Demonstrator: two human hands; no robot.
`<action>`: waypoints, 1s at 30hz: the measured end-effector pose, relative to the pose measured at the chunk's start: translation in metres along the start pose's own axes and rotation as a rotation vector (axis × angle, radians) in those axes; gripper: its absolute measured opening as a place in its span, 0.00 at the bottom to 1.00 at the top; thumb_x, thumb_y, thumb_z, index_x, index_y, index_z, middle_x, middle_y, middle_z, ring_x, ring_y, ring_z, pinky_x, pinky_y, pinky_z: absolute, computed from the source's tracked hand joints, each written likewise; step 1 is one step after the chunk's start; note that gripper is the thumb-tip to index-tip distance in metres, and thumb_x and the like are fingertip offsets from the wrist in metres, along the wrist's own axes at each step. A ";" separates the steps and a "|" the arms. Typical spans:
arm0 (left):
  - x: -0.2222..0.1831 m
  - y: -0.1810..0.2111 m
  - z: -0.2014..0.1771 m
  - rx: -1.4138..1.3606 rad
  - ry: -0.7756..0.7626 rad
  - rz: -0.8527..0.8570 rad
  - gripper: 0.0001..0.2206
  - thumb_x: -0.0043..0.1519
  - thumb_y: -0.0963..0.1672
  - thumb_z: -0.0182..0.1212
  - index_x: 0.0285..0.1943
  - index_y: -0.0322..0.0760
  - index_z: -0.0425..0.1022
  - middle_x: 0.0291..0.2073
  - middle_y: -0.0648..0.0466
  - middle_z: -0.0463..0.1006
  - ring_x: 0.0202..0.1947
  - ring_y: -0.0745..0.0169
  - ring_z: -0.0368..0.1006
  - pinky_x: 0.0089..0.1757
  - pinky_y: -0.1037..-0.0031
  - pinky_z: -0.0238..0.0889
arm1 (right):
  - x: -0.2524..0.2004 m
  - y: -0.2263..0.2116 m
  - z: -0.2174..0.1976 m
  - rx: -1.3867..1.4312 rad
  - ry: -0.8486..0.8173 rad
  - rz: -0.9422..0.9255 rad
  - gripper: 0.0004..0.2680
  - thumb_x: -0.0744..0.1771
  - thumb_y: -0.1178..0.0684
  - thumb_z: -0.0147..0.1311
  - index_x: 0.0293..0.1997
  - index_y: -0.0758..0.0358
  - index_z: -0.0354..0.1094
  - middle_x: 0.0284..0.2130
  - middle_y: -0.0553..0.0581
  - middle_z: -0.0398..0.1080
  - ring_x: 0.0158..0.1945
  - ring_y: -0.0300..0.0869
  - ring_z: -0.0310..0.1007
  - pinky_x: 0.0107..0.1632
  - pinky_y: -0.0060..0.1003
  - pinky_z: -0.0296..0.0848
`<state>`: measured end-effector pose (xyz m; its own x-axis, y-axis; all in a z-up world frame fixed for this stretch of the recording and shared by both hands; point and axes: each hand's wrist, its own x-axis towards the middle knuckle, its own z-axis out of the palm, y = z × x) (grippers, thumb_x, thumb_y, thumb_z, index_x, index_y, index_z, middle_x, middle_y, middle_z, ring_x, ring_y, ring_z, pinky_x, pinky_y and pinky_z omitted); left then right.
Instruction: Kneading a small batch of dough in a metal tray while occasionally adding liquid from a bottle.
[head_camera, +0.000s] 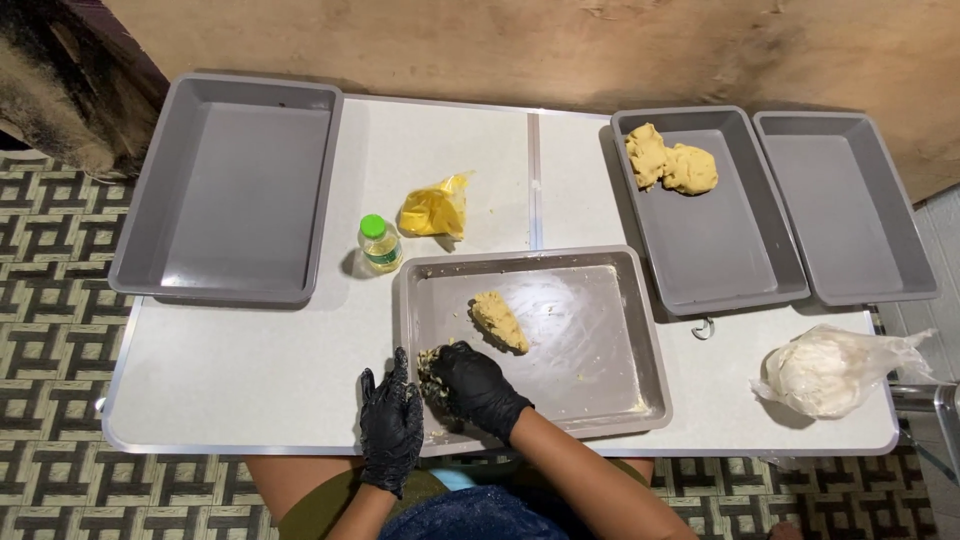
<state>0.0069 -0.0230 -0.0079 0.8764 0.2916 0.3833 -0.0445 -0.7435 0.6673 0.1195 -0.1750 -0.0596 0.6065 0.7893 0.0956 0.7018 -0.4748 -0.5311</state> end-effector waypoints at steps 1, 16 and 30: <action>-0.001 -0.001 0.002 -0.012 0.014 -0.010 0.24 0.69 0.42 0.46 0.76 0.38 0.59 0.56 0.39 0.78 0.56 0.40 0.75 0.72 0.47 0.41 | -0.002 -0.005 -0.001 -0.016 -0.024 -0.058 0.21 0.57 0.58 0.65 0.55 0.57 0.72 0.46 0.62 0.73 0.48 0.59 0.72 0.45 0.50 0.75; -0.004 -0.001 0.006 -0.018 0.025 -0.053 0.22 0.70 0.44 0.45 0.76 0.39 0.61 0.63 0.41 0.74 0.65 0.45 0.69 0.72 0.48 0.41 | 0.016 -0.070 -0.132 0.970 -0.065 1.037 0.14 0.70 0.40 0.42 0.47 0.54 0.73 0.47 0.55 0.79 0.52 0.43 0.76 0.56 0.38 0.71; 0.007 0.004 0.006 -0.012 0.002 -0.051 0.23 0.70 0.43 0.44 0.77 0.39 0.58 0.53 0.38 0.80 0.51 0.40 0.77 0.72 0.48 0.42 | 0.019 0.017 -0.002 0.017 -0.015 0.238 0.10 0.62 0.60 0.59 0.46 0.62 0.71 0.41 0.64 0.73 0.44 0.58 0.75 0.41 0.49 0.75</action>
<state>0.0156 -0.0280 -0.0063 0.8768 0.3300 0.3498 -0.0055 -0.7204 0.6935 0.1435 -0.1691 -0.0646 0.7482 0.6619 -0.0465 0.5334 -0.6416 -0.5512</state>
